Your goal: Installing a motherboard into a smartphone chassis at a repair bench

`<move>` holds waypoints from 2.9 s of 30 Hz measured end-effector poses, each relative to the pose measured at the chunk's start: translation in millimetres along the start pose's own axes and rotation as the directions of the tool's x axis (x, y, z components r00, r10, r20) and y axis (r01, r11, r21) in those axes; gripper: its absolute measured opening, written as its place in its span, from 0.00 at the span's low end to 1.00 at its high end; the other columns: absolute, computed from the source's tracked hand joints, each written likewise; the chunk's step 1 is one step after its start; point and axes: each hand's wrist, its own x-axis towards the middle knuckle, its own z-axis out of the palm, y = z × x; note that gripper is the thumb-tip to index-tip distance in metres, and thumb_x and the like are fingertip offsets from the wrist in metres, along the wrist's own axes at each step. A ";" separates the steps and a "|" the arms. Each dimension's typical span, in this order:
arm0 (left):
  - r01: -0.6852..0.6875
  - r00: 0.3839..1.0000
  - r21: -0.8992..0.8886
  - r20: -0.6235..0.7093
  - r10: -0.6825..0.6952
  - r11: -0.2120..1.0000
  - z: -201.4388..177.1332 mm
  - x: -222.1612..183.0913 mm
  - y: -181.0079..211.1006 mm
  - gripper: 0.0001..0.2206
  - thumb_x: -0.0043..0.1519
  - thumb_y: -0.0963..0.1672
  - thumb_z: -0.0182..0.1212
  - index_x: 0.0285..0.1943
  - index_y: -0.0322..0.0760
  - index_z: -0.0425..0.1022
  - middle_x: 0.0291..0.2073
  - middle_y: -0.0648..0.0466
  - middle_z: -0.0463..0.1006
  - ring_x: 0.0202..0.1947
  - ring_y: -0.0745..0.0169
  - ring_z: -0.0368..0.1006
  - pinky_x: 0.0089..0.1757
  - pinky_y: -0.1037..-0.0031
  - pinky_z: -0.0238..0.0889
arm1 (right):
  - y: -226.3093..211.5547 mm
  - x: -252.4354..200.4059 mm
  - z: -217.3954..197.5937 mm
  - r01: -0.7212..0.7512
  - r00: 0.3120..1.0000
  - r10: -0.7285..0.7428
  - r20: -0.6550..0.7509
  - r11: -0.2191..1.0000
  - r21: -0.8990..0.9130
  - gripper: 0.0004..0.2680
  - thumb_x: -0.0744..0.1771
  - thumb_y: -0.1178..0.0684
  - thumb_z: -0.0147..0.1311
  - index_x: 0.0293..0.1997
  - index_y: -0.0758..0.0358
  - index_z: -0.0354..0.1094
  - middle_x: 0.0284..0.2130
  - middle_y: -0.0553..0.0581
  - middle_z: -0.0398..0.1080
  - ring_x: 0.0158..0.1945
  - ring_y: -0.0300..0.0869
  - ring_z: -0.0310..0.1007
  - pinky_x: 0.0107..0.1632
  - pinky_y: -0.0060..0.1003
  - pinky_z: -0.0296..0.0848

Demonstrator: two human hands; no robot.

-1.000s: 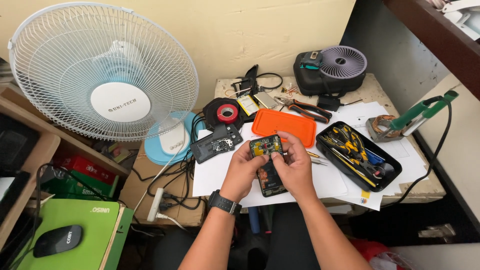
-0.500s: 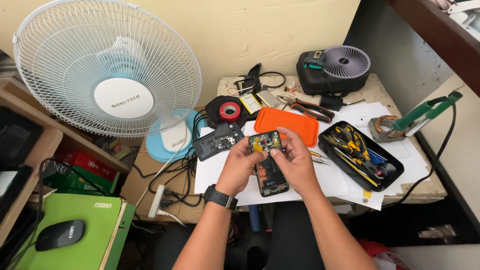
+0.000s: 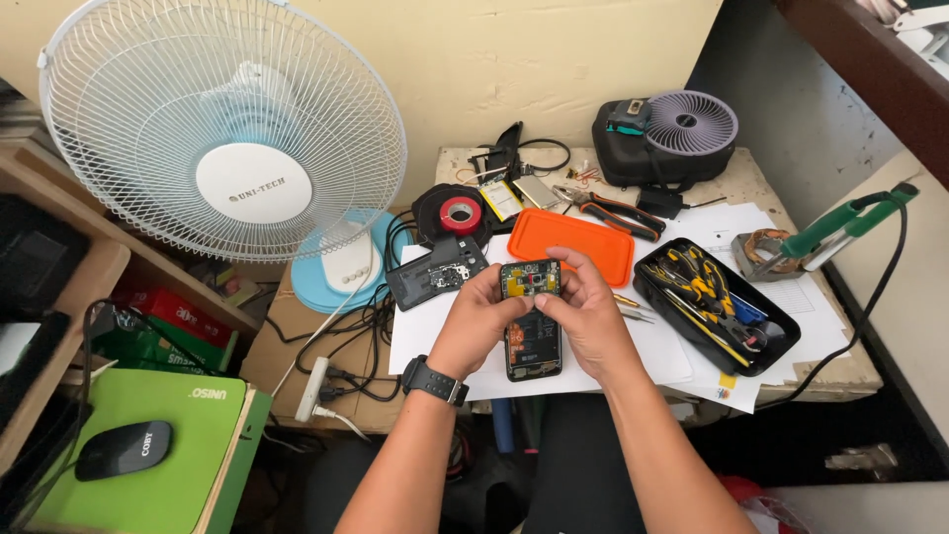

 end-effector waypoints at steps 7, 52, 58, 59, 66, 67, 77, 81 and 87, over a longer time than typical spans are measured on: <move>-0.015 1.000 0.041 0.019 0.014 0.999 -2.0 -3.6 2.6 0.15 0.63 0.34 0.71 0.60 0.29 0.88 0.45 0.43 0.91 0.49 0.54 0.85 0.49 0.64 0.80 | 12.6 7.0 -5.8 -0.017 1.000 0.017 0.004 0.998 0.053 0.29 0.65 0.72 0.66 0.77 0.57 0.70 0.47 0.57 0.80 0.51 0.40 0.80 0.60 0.37 0.80; -0.017 1.000 -0.256 0.011 0.021 0.967 -17.4 -40.4 39.2 0.35 0.69 0.47 0.70 0.82 0.24 0.63 0.67 0.33 0.77 0.67 0.33 0.81 0.56 0.44 0.83 | 26.7 28.2 -32.8 0.455 0.878 -0.264 0.398 0.716 -0.529 0.26 0.69 0.53 0.58 0.81 0.56 0.71 0.59 0.71 0.77 0.61 0.64 0.82 0.60 0.58 0.82; 0.031 0.992 -0.027 -0.118 -0.034 0.999 -35.2 -43.0 26.5 0.35 0.79 0.56 0.51 0.92 0.38 0.56 0.82 0.32 0.67 0.78 0.27 0.71 0.66 0.41 0.73 | -9.9 36.6 -36.9 -0.063 0.879 0.227 0.419 0.927 -0.370 0.32 0.67 0.41 0.52 0.83 0.63 0.67 0.35 0.73 0.82 0.35 0.56 0.81 0.43 0.49 0.82; -0.003 0.995 0.004 -0.101 0.003 1.000 -37.6 -41.4 15.4 0.31 0.81 0.56 0.48 0.91 0.41 0.60 0.82 0.36 0.70 0.79 0.32 0.70 0.67 0.45 0.71 | -7.8 38.6 -37.6 -0.027 0.874 0.228 0.429 0.905 -0.425 0.30 0.69 0.42 0.52 0.83 0.62 0.66 0.35 0.72 0.82 0.35 0.55 0.81 0.44 0.48 0.82; -0.120 0.992 0.076 -0.033 0.123 0.990 -49.0 -33.0 -22.1 0.29 0.83 0.56 0.38 0.91 0.47 0.64 0.76 0.38 0.77 0.75 0.40 0.73 0.66 0.51 0.73 | 19.2 38.5 -43.3 0.049 0.890 0.147 0.432 0.910 -0.411 0.24 0.72 0.44 0.55 0.80 0.59 0.72 0.34 0.66 0.82 0.37 0.49 0.82 0.44 0.44 0.84; -0.117 0.992 0.077 -0.034 0.119 0.990 -48.8 -34.2 -20.7 0.29 0.83 0.56 0.38 0.91 0.47 0.64 0.76 0.38 0.77 0.75 0.40 0.73 0.66 0.51 0.73 | 21.8 37.2 -45.8 0.046 0.889 0.150 0.432 0.911 -0.410 0.24 0.72 0.44 0.55 0.80 0.59 0.72 0.34 0.66 0.82 0.37 0.49 0.82 0.44 0.44 0.84; -0.135 0.985 0.395 -0.045 0.166 0.909 -41.7 -32.1 -29.5 0.26 0.74 0.44 0.62 0.84 0.43 0.73 0.58 0.42 0.90 0.60 0.43 0.85 0.60 0.56 0.79 | 39.2 35.4 -66.3 -0.130 0.915 0.117 0.385 0.992 0.007 0.23 0.71 0.38 0.51 0.68 0.65 0.79 0.36 0.73 0.83 0.40 0.55 0.85 0.49 0.53 0.86; -0.111 0.977 0.235 -0.151 0.149 0.966 -45.7 -25.8 -43.3 0.20 0.72 0.38 0.66 0.74 0.35 0.82 0.51 0.44 0.92 0.52 0.59 0.85 0.56 0.66 0.81 | 37.5 33.7 -64.5 -0.141 0.929 0.109 0.354 0.988 0.066 0.21 0.72 0.39 0.51 0.64 0.65 0.80 0.40 0.74 0.83 0.42 0.58 0.85 0.50 0.57 0.87; -0.062 0.983 0.018 -0.173 0.064 0.998 -49.1 -29.6 -38.3 0.18 0.74 0.37 0.61 0.73 0.31 0.81 0.52 0.45 0.91 0.53 0.63 0.85 0.57 0.71 0.81 | 43.2 32.5 -68.4 -0.133 0.940 0.096 0.327 0.987 0.092 0.20 0.72 0.41 0.50 0.64 0.66 0.79 0.41 0.73 0.83 0.44 0.58 0.86 0.52 0.58 0.88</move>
